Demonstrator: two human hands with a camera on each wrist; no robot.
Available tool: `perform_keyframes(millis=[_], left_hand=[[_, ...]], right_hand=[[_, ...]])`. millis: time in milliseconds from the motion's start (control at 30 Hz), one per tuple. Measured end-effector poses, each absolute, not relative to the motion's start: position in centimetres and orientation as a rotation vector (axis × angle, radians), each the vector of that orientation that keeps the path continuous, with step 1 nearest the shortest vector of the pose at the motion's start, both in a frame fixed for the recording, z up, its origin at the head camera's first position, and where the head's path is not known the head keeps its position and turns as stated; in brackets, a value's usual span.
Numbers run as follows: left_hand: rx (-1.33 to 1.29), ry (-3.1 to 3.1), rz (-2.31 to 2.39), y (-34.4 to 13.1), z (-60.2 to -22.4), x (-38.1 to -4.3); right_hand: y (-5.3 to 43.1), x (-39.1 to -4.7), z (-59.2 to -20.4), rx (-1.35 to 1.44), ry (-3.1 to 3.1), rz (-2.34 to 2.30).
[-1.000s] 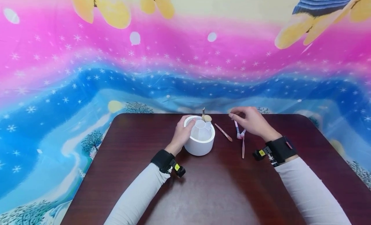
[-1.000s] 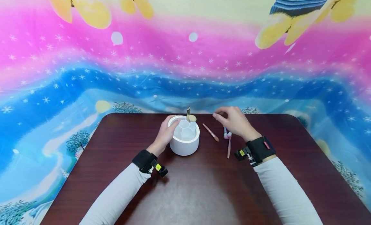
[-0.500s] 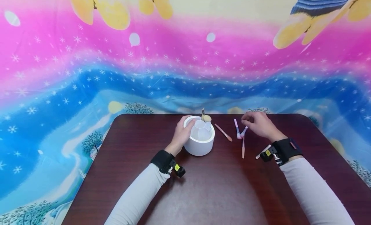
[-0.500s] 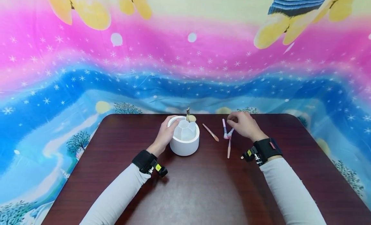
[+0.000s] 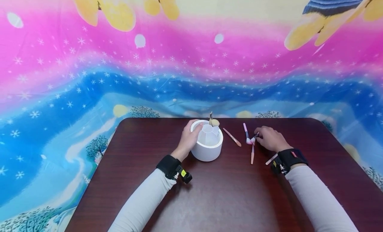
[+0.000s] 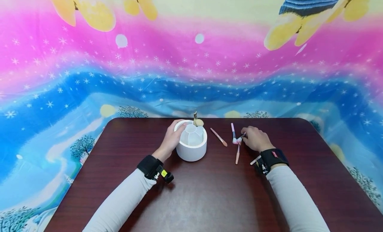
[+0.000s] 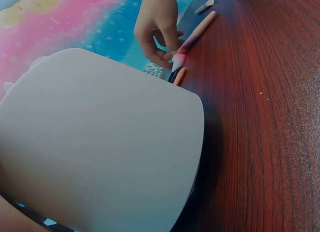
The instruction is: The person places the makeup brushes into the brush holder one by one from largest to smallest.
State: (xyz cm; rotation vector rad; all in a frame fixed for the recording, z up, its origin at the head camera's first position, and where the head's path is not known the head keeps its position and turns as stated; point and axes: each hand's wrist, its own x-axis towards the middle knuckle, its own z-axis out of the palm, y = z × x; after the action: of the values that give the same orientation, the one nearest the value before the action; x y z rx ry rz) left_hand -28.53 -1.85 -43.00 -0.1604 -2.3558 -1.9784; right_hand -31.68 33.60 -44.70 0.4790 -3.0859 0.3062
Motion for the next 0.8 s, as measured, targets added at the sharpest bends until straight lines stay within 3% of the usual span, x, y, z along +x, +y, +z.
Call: perform_keyframes(millis=[400, 800], left_hand=[[-0.183, -2.352, -1.979, -1.9, -43.1, -28.5], [-0.173, -2.344, -1.973, -1.9, -42.9, -28.3]], right_hand=[[33.9, -30.4, -43.6, 0.455, -3.218, 0.159], [32.7, -28.0, -40.3, 0.644, -3.188, 0.221]])
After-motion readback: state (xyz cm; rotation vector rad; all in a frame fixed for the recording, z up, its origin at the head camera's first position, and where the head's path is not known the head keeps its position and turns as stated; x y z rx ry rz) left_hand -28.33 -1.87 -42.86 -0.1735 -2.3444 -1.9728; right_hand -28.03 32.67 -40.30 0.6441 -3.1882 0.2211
